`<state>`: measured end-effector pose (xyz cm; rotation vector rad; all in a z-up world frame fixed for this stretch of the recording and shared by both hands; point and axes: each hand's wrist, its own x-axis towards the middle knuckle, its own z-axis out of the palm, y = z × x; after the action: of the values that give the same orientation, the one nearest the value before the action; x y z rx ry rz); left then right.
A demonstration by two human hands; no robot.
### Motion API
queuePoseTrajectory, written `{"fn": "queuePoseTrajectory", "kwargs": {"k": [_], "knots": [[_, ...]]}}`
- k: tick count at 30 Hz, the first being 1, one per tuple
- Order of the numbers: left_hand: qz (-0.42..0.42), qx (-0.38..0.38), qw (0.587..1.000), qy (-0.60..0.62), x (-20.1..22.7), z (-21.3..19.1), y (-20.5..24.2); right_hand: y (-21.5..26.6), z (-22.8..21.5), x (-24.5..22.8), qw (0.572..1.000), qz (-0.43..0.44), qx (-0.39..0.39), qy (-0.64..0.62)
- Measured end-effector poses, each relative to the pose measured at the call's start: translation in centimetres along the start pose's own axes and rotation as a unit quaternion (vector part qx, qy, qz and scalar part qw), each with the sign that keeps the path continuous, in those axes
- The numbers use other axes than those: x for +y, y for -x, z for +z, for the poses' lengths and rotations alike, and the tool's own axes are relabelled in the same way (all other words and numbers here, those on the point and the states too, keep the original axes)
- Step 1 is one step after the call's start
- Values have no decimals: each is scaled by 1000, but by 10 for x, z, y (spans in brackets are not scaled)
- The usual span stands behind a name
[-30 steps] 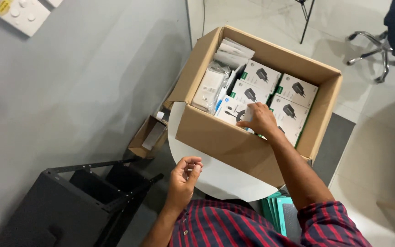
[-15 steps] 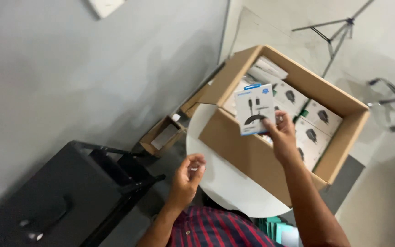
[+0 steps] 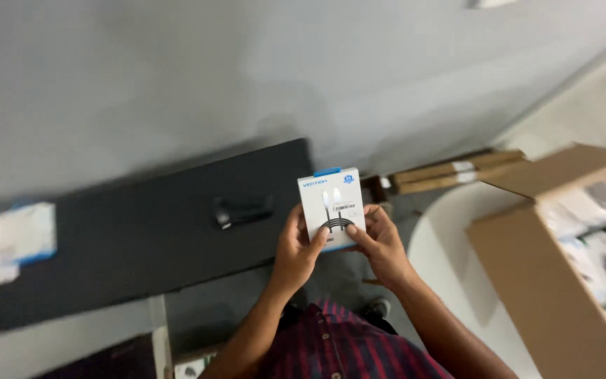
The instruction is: The person picks up several electronics boxes from a larger shipping carton one by one, scans the barcode on each box using a handheld scanner, and places the scanned boxes in a stack on a black table.
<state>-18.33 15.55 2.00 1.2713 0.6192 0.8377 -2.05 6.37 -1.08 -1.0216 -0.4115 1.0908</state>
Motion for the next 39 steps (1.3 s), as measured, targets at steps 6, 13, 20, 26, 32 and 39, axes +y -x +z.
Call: {"fn": "queuePoseTrajectory", "kwargs": {"k": [6,13,20,26,32,39], "knots": [[35,115,993,-9,30,-120,26,-40,80,63,978,-38,-42,200],[11,206,978,23,57,-207,50,-83,121,125,675,-132,-138,713],[17,261,965,37,67,-239,57,-113,124,163,475,-263,-117,832],[22,265,963,42,64,-252,55,-142,124,186,467,-289,-166,819],[34,274,960,43,65,-268,43,-124,145,155,646,-118,-162,737],[62,299,951,45,63,-285,34,-47,209,59,913,10,-190,360]]}}
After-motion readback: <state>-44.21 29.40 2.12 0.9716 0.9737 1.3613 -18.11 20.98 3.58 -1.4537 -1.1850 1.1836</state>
